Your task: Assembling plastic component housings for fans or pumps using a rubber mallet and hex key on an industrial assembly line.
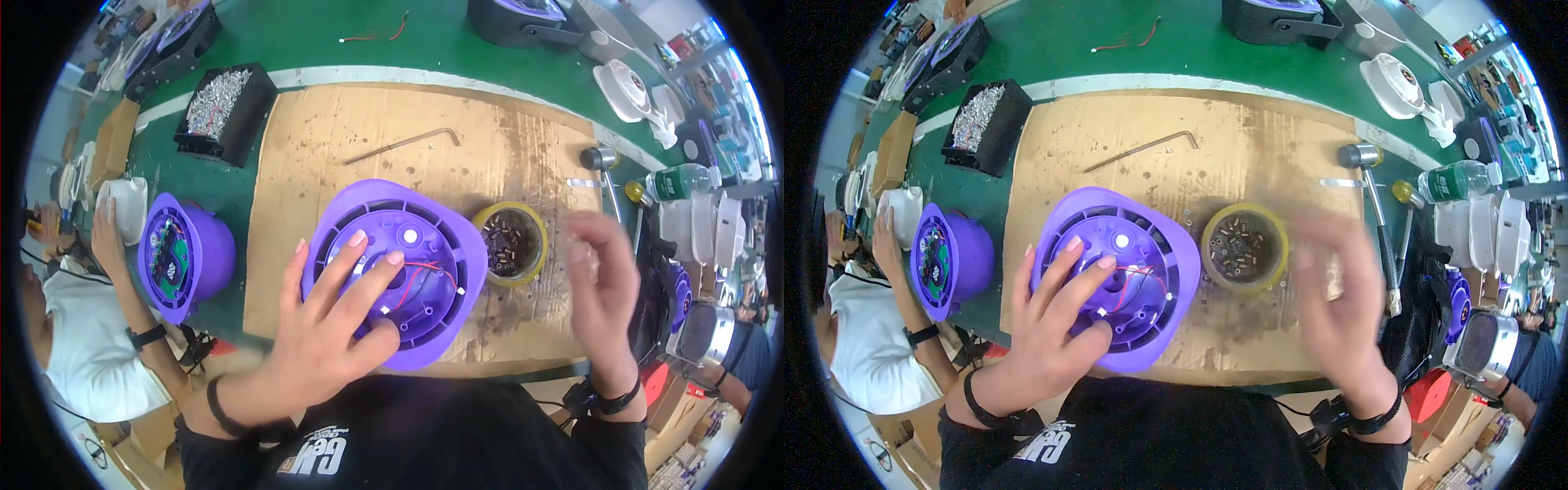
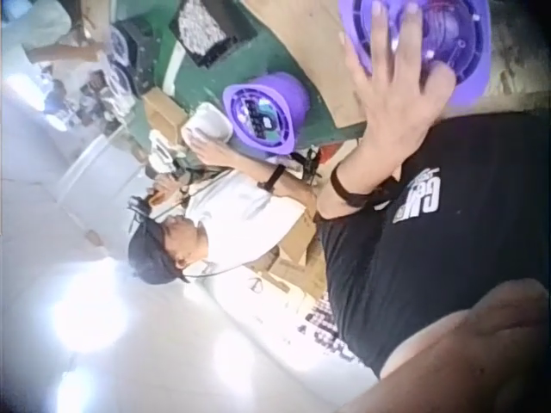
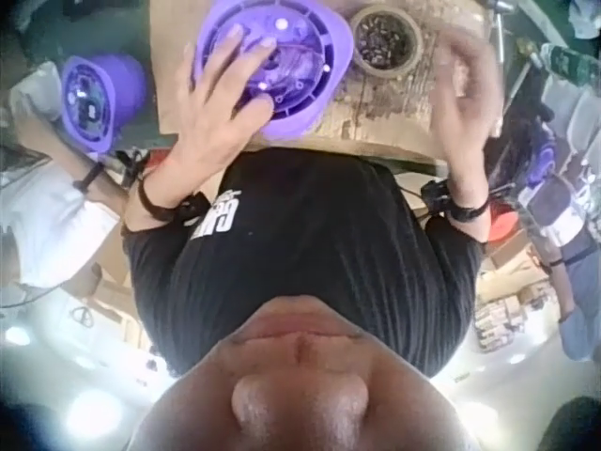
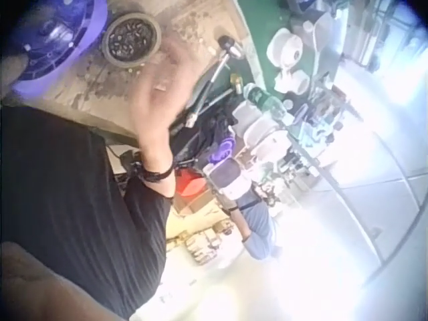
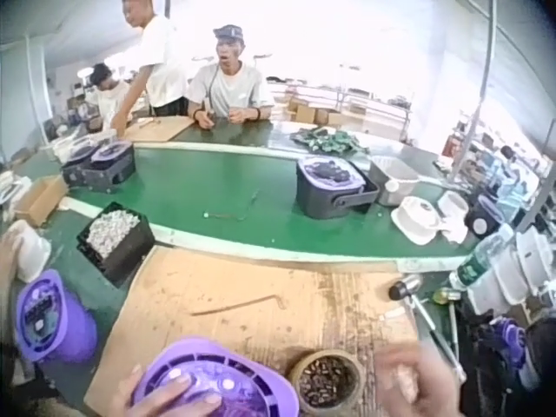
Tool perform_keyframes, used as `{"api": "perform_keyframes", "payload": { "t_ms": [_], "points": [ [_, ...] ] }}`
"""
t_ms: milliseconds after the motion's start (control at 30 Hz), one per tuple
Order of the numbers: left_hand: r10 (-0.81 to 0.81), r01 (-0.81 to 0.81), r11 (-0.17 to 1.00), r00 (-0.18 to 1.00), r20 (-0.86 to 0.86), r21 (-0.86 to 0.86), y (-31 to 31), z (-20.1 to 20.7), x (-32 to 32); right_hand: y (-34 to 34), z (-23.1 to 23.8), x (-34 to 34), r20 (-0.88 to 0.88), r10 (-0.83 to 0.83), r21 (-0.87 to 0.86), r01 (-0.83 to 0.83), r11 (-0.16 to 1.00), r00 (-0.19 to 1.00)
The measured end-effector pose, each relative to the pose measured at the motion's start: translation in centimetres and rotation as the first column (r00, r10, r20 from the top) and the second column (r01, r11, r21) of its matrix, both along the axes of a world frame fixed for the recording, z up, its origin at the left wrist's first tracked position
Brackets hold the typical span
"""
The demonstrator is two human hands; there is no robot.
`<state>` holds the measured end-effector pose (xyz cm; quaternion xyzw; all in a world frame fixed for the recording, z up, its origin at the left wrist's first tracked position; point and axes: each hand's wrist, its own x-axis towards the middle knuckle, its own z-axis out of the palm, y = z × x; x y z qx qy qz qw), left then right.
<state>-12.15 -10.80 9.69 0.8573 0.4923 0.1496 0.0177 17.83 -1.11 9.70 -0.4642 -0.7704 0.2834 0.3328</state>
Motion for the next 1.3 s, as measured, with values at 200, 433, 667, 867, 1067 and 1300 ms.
{"api": "perform_keyframes", "payload": {
  "t_ms": [200, 433, 667, 867, 1067, 1300],
  "points": [
    [0.308, -0.066, 0.948, 0.428, 0.85, -0.31, 0.3, 0.1, -0.2, -2.1, -0.3, -7.4, -0.348, 0.38, -0.216, -0.468, 0.857, 0.857],
    [0.381, 0.084, 0.924, -0.104, 0.919, -0.373, 1.5, -0.9, -1.4, 0.5, 2.1, -10.6, -0.712, 0.201, -0.18, -0.451, 0.874, 0.673],
    [0.385, 0.176, 0.923, -0.464, 0.798, -0.343, 4.3, 0.0, -2.1, 10.5, 5.5, -5.9, -0.686, 0.02, -0.558, -0.545, 0.626, 0.727],
    [0.377, 0.093, 0.922, -0.427, 0.822, -0.375, 4.2, -2.1, -3.5, 23.3, -1.1, -7.0, -0.199, -0.033, -0.104, 0.013, 0.994, 0.979],
    [0.345, 0.078, 0.936, -0.401, 0.848, -0.344, 5.6, -0.7, -2.5, 22.2, -3.0, -11.8, 0.313, -0.045, 0.287, -0.049, 0.957, 0.949],
    [0.378, 0.115, 0.925, -0.354, 0.855, -0.361, 7.1, -0.7, -1.1, 9.3, 2.9, -14.9, 0.013, 0.516, 0.154, -0.511, 0.846, 0.857]
  ]
}}
